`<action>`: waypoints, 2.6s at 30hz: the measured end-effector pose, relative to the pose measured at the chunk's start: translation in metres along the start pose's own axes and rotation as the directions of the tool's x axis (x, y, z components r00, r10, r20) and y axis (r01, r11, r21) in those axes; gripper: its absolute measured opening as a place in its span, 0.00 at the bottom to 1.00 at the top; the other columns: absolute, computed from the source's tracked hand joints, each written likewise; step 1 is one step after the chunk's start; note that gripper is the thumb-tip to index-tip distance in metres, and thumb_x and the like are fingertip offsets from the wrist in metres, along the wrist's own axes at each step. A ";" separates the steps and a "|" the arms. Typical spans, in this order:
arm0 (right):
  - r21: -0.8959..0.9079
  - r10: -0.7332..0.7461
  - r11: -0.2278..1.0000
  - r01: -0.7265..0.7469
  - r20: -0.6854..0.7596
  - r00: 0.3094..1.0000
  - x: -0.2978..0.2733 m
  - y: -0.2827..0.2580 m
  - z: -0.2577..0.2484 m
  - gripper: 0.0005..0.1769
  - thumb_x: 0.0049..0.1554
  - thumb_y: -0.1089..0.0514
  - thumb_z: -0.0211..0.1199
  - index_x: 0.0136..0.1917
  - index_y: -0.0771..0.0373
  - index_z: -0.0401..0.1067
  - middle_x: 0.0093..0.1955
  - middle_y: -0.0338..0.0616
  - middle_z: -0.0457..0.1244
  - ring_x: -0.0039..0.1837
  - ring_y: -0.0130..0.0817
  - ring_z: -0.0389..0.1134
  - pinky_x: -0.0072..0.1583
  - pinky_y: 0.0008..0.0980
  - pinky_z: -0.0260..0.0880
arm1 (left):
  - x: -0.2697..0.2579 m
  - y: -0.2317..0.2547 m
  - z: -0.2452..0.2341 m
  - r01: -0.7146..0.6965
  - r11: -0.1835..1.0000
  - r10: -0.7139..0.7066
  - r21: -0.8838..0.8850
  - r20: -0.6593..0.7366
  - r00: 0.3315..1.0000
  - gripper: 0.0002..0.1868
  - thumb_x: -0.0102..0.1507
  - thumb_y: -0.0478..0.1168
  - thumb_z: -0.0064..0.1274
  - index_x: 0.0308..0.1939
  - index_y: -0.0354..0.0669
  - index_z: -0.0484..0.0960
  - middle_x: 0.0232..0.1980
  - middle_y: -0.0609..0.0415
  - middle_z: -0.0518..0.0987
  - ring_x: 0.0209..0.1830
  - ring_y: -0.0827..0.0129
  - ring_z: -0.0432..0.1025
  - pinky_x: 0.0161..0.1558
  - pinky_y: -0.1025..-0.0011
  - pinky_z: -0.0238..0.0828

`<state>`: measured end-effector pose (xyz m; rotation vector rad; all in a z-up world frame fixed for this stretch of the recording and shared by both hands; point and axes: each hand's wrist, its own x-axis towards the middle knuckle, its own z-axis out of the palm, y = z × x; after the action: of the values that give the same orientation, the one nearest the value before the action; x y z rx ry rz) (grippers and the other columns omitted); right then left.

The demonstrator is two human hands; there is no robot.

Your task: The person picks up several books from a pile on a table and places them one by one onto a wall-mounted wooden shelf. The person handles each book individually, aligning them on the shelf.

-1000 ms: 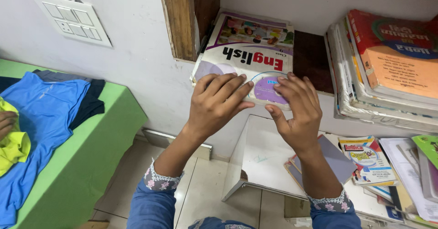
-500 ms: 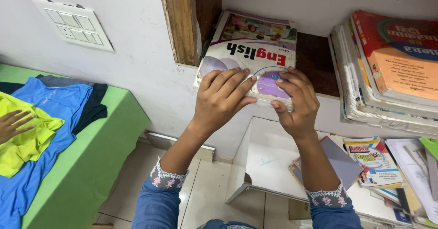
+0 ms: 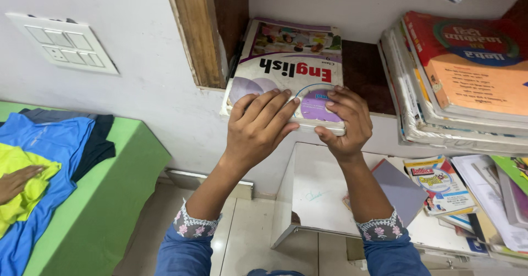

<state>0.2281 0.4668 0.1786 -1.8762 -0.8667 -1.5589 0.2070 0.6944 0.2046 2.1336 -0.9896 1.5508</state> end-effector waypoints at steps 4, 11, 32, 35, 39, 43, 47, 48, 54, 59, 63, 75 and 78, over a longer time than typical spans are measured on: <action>0.000 0.008 1.000 -0.008 0.006 1.000 -0.001 0.002 -0.002 0.35 0.59 0.28 0.63 0.50 0.65 0.72 0.53 0.52 0.69 0.64 0.52 0.71 0.69 0.51 0.73 | 0.002 0.003 -0.001 0.008 1.000 -0.008 0.005 0.004 1.000 0.19 0.70 0.53 0.56 0.59 0.46 0.83 0.60 0.57 0.81 0.62 0.68 0.73 0.65 0.62 0.62; -0.026 0.056 0.998 -0.056 0.015 0.998 -0.004 0.003 -0.005 0.35 0.62 0.28 0.57 0.52 0.65 0.72 0.56 0.52 0.70 0.67 0.53 0.71 0.73 0.54 0.69 | 0.005 0.013 -0.003 0.031 0.999 -0.032 0.028 0.024 0.999 0.18 0.70 0.49 0.56 0.60 0.46 0.83 0.61 0.56 0.81 0.63 0.67 0.73 0.65 0.62 0.62; 0.034 0.021 0.999 -0.019 -0.032 0.999 -0.026 0.017 0.011 0.33 0.70 0.32 0.39 0.60 0.64 0.63 0.62 0.58 0.64 0.71 0.56 0.65 0.74 0.54 0.66 | -0.031 -0.001 0.064 -0.003 0.949 0.061 0.317 -0.174 0.983 0.36 0.75 0.70 0.26 0.59 0.53 0.83 0.57 0.57 0.81 0.61 0.66 0.72 0.69 0.58 0.57; 0.025 -0.004 1.000 0.006 -0.073 0.997 -0.023 0.019 0.018 0.32 0.69 0.32 0.39 0.58 0.64 0.63 0.60 0.57 0.64 0.69 0.56 0.66 0.72 0.53 0.67 | -0.031 -0.004 0.066 0.004 0.957 0.058 0.289 -0.205 0.977 0.36 0.74 0.70 0.26 0.57 0.53 0.83 0.56 0.57 0.81 0.59 0.66 0.73 0.67 0.59 0.58; 0.057 -0.001 0.998 0.008 -0.127 0.992 -0.023 0.018 0.021 0.32 0.69 0.32 0.40 0.58 0.64 0.63 0.59 0.58 0.65 0.68 0.55 0.66 0.72 0.53 0.67 | -0.029 -0.004 0.065 0.000 0.953 0.069 0.303 -0.218 0.973 0.36 0.74 0.70 0.27 0.57 0.52 0.83 0.55 0.56 0.82 0.59 0.65 0.73 0.67 0.59 0.58; 0.083 0.026 0.996 -0.017 -0.112 0.993 -0.024 0.017 0.022 0.34 0.69 0.31 0.41 0.59 0.65 0.62 0.60 0.59 0.63 0.70 0.57 0.65 0.73 0.52 0.67 | -0.029 -0.004 0.062 0.000 0.954 0.066 0.300 -0.208 0.976 0.35 0.74 0.70 0.28 0.57 0.52 0.83 0.57 0.56 0.81 0.59 0.66 0.73 0.67 0.59 0.58; 0.042 0.064 0.997 -0.061 -0.060 0.996 -0.024 0.011 0.015 0.36 0.69 0.29 0.40 0.60 0.66 0.63 0.64 0.60 0.63 0.73 0.57 0.64 0.75 0.53 0.66 | -0.028 -0.002 0.058 0.004 0.961 0.049 0.278 -0.182 0.982 0.35 0.73 0.71 0.30 0.58 0.52 0.83 0.58 0.56 0.80 0.60 0.66 0.72 0.68 0.59 0.58; 0.023 0.077 0.997 -0.076 -0.040 0.996 -0.022 0.009 0.012 0.36 0.69 0.29 0.40 0.61 0.66 0.63 0.65 0.60 0.64 0.74 0.57 0.64 0.76 0.54 0.65 | -0.027 -0.001 0.056 0.009 0.964 0.037 0.264 -0.168 0.985 0.34 0.73 0.70 0.32 0.59 0.51 0.83 0.58 0.56 0.80 0.61 0.66 0.72 0.68 0.59 0.57; -0.098 0.146 0.986 -0.135 0.109 0.983 -0.022 -0.009 -0.009 0.42 0.69 0.31 0.42 0.77 0.69 0.56 0.78 0.60 0.58 0.81 0.57 0.59 0.82 0.55 0.56 | -0.024 0.009 0.037 0.079 0.985 -0.070 0.153 -0.063 0.996 0.30 0.72 0.66 0.44 0.63 0.48 0.81 0.62 0.54 0.79 0.67 0.62 0.69 0.72 0.54 0.53; -0.061 0.245 0.969 -0.238 0.161 0.956 -0.045 -0.026 -0.033 0.44 0.71 0.33 0.46 0.83 0.68 0.43 0.85 0.62 0.46 0.85 0.59 0.50 0.82 0.53 0.54 | -0.026 0.030 0.023 0.138 0.982 -0.129 0.126 -0.079 0.988 0.27 0.70 0.59 0.55 0.67 0.48 0.78 0.67 0.51 0.76 0.74 0.58 0.64 0.77 0.44 0.48; 0.028 0.268 0.961 -0.277 0.168 0.949 -0.071 -0.038 -0.058 0.40 0.70 0.41 0.54 0.84 0.62 0.43 0.84 0.59 0.48 0.85 0.55 0.53 0.81 0.52 0.61 | -0.037 0.054 0.012 0.180 0.982 -0.174 0.053 -0.100 0.980 0.25 0.70 0.52 0.58 0.67 0.47 0.76 0.67 0.49 0.75 0.74 0.55 0.64 0.77 0.41 0.50; 0.134 0.527 0.818 -0.559 0.216 0.822 -0.141 -0.053 -0.200 0.38 0.63 0.60 0.61 0.81 0.60 0.48 0.80 0.60 0.53 0.64 0.44 0.73 0.61 0.37 0.78 | -0.039 0.195 0.028 0.319 0.935 -0.333 -0.157 -0.074 0.940 0.22 0.68 0.43 0.59 0.64 0.45 0.75 0.66 0.49 0.75 0.73 0.53 0.66 0.76 0.39 0.54; 0.172 0.687 0.670 -0.722 0.225 0.691 -0.159 -0.059 -0.247 0.38 0.62 0.61 0.59 0.81 0.62 0.47 0.78 0.60 0.55 0.60 0.41 0.74 0.57 0.37 0.76 | -0.030 0.242 0.043 0.367 0.871 -0.391 -0.326 -0.008 0.920 0.21 0.67 0.41 0.58 0.64 0.43 0.75 0.65 0.48 0.76 0.71 0.52 0.68 0.76 0.41 0.55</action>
<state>0.0074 0.2973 0.0671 -1.8255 -0.2744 -0.7924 0.0640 0.5070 0.1285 1.8861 -0.6846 1.1791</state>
